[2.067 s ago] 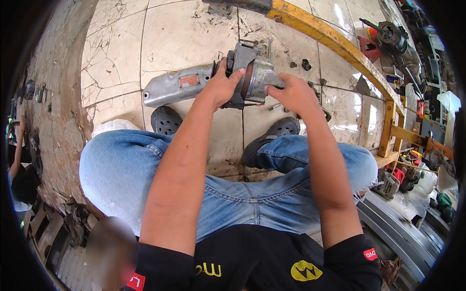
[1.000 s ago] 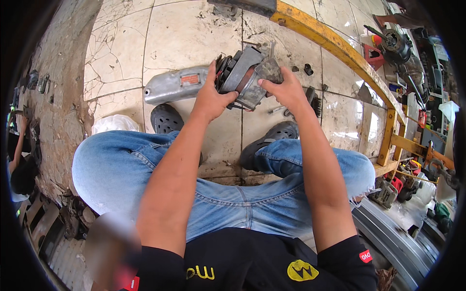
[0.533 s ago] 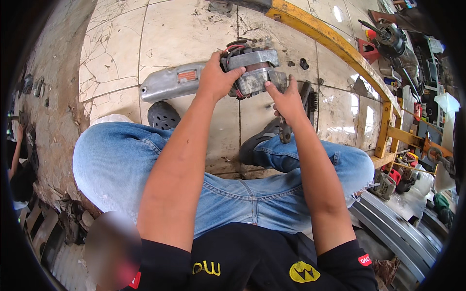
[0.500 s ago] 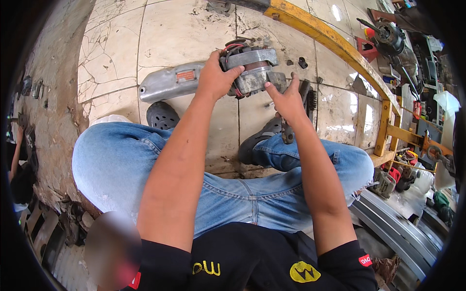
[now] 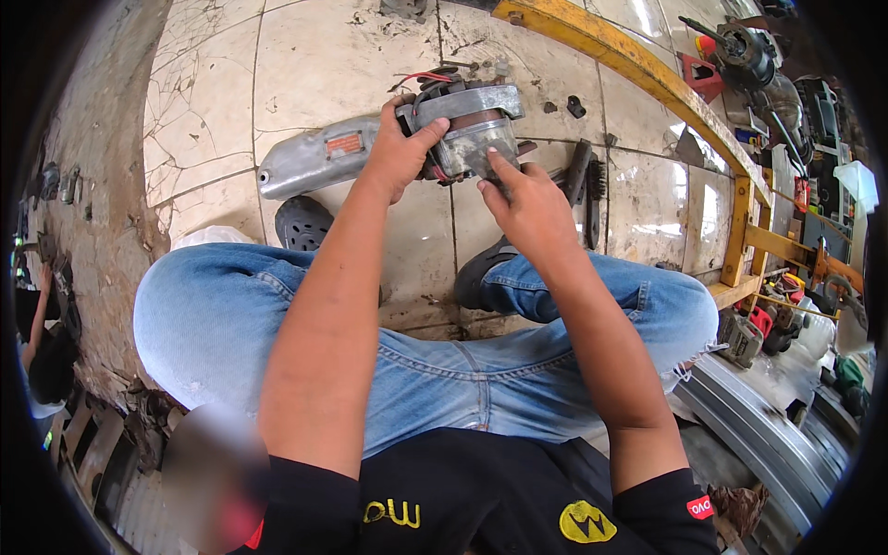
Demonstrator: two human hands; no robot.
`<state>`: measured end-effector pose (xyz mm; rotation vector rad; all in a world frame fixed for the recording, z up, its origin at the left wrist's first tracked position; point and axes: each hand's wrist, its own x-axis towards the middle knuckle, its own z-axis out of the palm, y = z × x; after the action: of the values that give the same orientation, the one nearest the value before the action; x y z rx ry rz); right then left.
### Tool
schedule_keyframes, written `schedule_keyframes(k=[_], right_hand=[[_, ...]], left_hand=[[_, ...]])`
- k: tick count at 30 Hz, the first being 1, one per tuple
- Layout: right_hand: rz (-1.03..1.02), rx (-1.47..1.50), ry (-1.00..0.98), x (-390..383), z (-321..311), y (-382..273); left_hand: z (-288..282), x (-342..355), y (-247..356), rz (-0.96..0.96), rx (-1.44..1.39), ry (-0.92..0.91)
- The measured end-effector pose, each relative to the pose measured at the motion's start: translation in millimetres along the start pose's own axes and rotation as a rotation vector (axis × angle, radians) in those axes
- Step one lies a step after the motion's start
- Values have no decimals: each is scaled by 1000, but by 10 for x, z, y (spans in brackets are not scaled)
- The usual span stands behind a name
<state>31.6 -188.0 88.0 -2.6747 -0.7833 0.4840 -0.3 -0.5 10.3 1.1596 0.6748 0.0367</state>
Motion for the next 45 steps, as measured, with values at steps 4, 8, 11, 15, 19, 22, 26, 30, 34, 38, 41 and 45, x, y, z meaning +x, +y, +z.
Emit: schedule_keyframes(k=[4, 8, 11, 15, 19, 22, 26, 30, 34, 38, 41, 45], right_hand=[[34, 20, 11, 16, -16, -33], [43, 29, -21, 50, -20, -35], [59, 56, -12, 117, -23, -59], [63, 39, -19, 150, -72, -98], [62, 35, -52, 114, -60, -71], [39, 31, 1, 197, -25, -51], [56, 42, -47, 129, -47, -81], [61, 38, -54, 167, -67, -92], [51, 36, -22, 144, -29, -68], [65, 29, -29, 240, -32, -135], [53, 21, -40, 198, -41, -130], [73, -1, -57, 149, -58, -185]], left_hand=[[-22, 33, 9, -27, -18, -35], [-31, 59, 2, 11, -12, -54], [-17, 42, 33, -25, -39, -69], [-11, 54, 41, -22, 7, -35], [-42, 101, -26, -16, 2, -32], [9, 78, 38, -21, 3, -53], [-23, 79, -32, 16, 61, -6], [-19, 78, 23, -7, 17, -25], [-4, 95, 17, -21, 18, -14], [-45, 103, 22, -12, 19, -38], [-58, 155, -53, -7, 66, -29], [-49, 124, -56, 0, 35, -41]])
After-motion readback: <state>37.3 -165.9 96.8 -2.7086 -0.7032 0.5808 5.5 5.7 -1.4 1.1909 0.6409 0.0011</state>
